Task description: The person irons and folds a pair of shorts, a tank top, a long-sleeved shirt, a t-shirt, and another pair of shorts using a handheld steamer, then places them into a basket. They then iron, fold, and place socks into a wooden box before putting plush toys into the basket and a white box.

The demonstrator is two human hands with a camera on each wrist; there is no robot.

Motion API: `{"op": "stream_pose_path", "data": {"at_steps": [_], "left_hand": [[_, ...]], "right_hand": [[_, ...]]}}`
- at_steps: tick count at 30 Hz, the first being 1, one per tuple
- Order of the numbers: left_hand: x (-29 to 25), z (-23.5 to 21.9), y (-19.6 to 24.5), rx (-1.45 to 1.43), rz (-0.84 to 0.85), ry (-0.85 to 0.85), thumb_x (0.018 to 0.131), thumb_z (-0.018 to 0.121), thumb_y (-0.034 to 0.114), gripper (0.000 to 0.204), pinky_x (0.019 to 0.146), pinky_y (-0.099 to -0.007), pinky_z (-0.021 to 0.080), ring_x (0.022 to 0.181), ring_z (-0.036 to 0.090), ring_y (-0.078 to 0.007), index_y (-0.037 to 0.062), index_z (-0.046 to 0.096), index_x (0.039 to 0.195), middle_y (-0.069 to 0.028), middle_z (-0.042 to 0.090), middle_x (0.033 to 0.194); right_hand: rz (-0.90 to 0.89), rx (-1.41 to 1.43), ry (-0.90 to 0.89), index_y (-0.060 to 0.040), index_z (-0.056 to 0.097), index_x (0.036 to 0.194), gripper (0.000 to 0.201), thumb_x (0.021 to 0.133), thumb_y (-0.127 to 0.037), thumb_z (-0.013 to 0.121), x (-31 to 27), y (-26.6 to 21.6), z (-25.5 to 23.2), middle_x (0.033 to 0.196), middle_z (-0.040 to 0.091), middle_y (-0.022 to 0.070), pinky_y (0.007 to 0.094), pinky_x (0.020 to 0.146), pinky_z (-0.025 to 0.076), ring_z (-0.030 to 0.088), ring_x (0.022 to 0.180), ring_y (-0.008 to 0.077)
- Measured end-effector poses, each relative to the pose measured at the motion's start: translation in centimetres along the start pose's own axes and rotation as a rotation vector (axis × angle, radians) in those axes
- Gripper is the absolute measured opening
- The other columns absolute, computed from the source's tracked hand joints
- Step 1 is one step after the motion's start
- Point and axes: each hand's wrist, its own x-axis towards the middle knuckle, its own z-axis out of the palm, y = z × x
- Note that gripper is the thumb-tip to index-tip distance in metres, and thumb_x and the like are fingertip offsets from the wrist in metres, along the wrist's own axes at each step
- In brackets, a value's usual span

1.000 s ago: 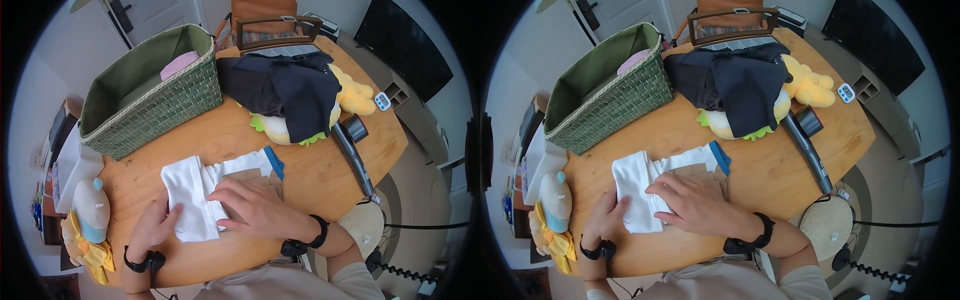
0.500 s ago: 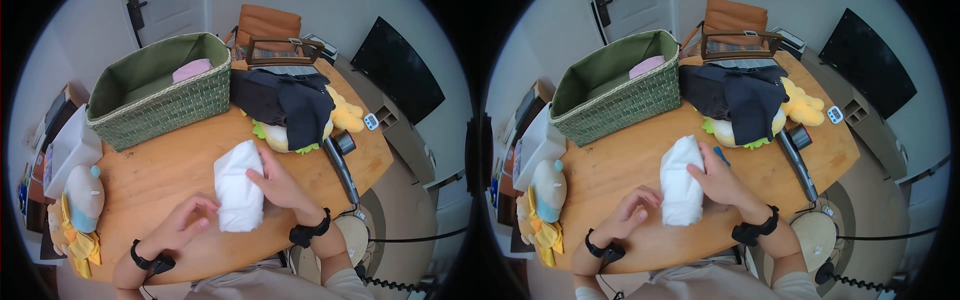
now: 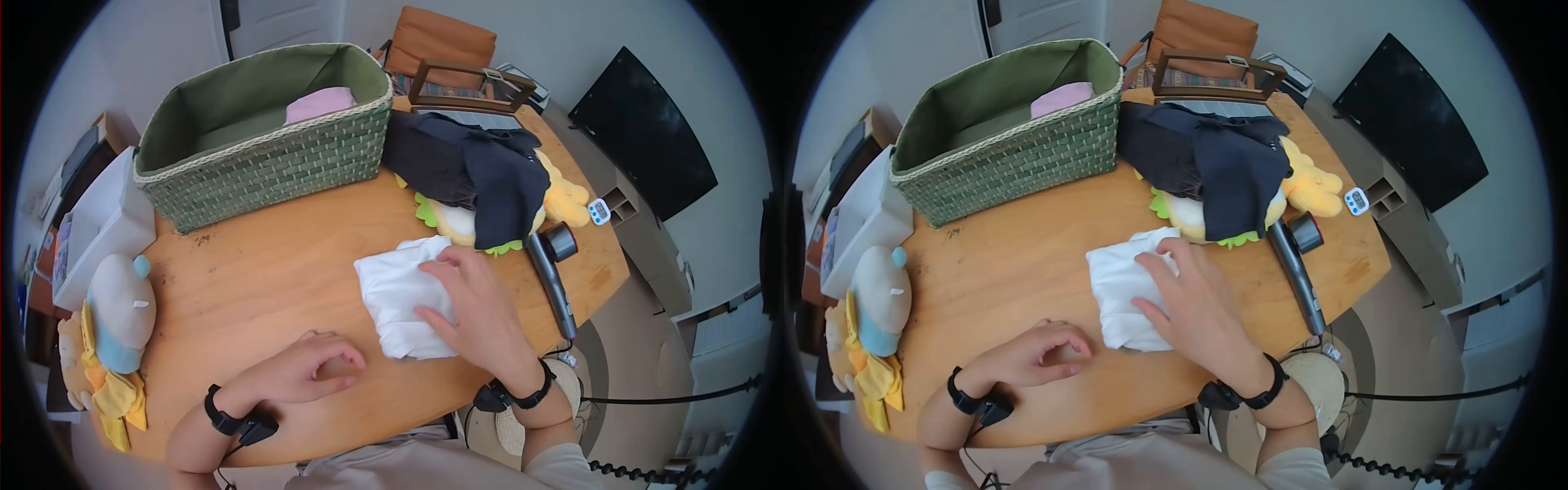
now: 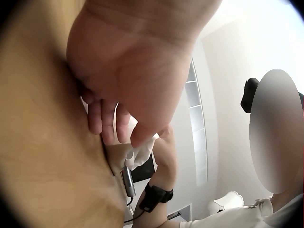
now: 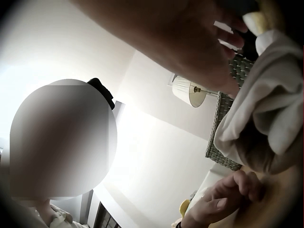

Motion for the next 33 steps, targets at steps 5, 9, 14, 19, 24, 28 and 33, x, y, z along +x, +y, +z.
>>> {"op": "stream_pose_path", "data": {"at_steps": [5, 9, 14, 19, 24, 28, 33], "left_hand": [[0.1, 0.5, -0.6, -0.051, 0.035, 0.043, 0.093, 0.072, 0.018, 0.026, 0.092, -0.0299, 0.043, 0.102, 0.058, -0.0178, 0.0147, 0.065, 0.118, 0.0010, 0.066, 0.108], [0.2, 0.6, -0.3, -0.042, -0.005, 0.047, 0.092, 0.072, 0.017, 0.030, 0.095, -0.0320, 0.044, 0.107, 0.057, -0.0210, 0.0137, 0.064, 0.121, -0.0043, 0.063, 0.115], [0.5, 2.3, 2.0, 0.068, 0.097, 0.259, 0.088, 0.075, 0.012, 0.041, 0.098, -0.0360, 0.046, 0.113, 0.055, -0.0274, 0.0110, 0.063, 0.127, -0.0098, 0.056, 0.124], [0.9, 3.4, 2.8, 0.338, 0.154, 0.198, 0.085, 0.075, 0.013, 0.046, 0.099, -0.0414, 0.047, 0.115, 0.055, -0.0310, 0.0104, 0.063, 0.129, -0.0109, 0.055, 0.125], [0.8, 3.8, 2.8, 0.415, 0.130, 0.197, 0.087, 0.075, 0.016, 0.044, 0.099, -0.0426, 0.047, 0.116, 0.056, -0.0310, 0.0110, 0.063, 0.128, -0.0105, 0.055, 0.126], [0.4, 3.7, 3.3, 0.441, 0.095, 0.194, 0.087, 0.074, 0.016, 0.045, 0.100, -0.0434, 0.047, 0.117, 0.057, -0.0309, 0.0115, 0.061, 0.130, -0.0105, 0.055, 0.126], [0.2, 2.2, 3.2, 0.367, 0.092, 0.138, 0.085, 0.074, 0.014, 0.048, 0.105, -0.0437, 0.044, 0.125, 0.053, -0.0318, 0.0145, 0.060, 0.132, -0.0108, 0.054, 0.132]], "right_hand": [[-0.349, 0.100, -0.377, -0.0095, 0.064, 0.121, 0.040, 0.084, -0.017, 0.078, -2.5, 1.7, 3.6, 0.133, 0.054, 0.0149, 0.0442, 0.103, 0.046, 0.054, 0.121, 0.0355], [-0.314, -0.004, -0.266, -0.0092, 0.063, 0.123, 0.042, 0.084, -0.018, 0.078, -4.0, 1.2, 5.0, 0.134, 0.054, 0.0148, 0.0435, 0.105, 0.045, 0.052, 0.126, 0.0350], [-0.324, 0.143, -0.317, -0.0075, 0.062, 0.129, 0.040, 0.091, -0.014, 0.070, -2.5, 2.0, 2.4, 0.143, 0.051, 0.0160, 0.0482, 0.112, 0.039, 0.047, 0.135, 0.0350], [-0.261, -0.039, -0.276, -0.0029, 0.056, 0.139, 0.044, 0.096, -0.013, 0.062, 0.9, 5.8, 3.9, 0.151, 0.047, 0.0180, 0.0483, 0.117, 0.034, 0.040, 0.143, 0.0369], [-0.223, -0.059, -0.229, -0.0007, 0.049, 0.145, 0.050, 0.097, -0.014, 0.061, 2.3, 8.7, 6.3, 0.153, 0.044, 0.0198, 0.0501, 0.119, 0.031, 0.036, 0.146, 0.0372], [-0.193, -0.162, -0.280, -0.0051, 0.044, 0.151, 0.063, 0.094, -0.017, 0.067, 1.0, 5.0, 2.6, 0.159, 0.036, 0.0232, 0.0514, 0.121, 0.028, 0.031, 0.149, 0.0411], [-0.260, 0.029, -0.589, -0.0129, 0.040, 0.155, 0.083, 0.083, -0.022, 0.079, -4.4, 4.3, 1.6, 0.164, 0.029, 0.0191, 0.0543, 0.122, 0.025, 0.026, 0.152, 0.0387]]}}
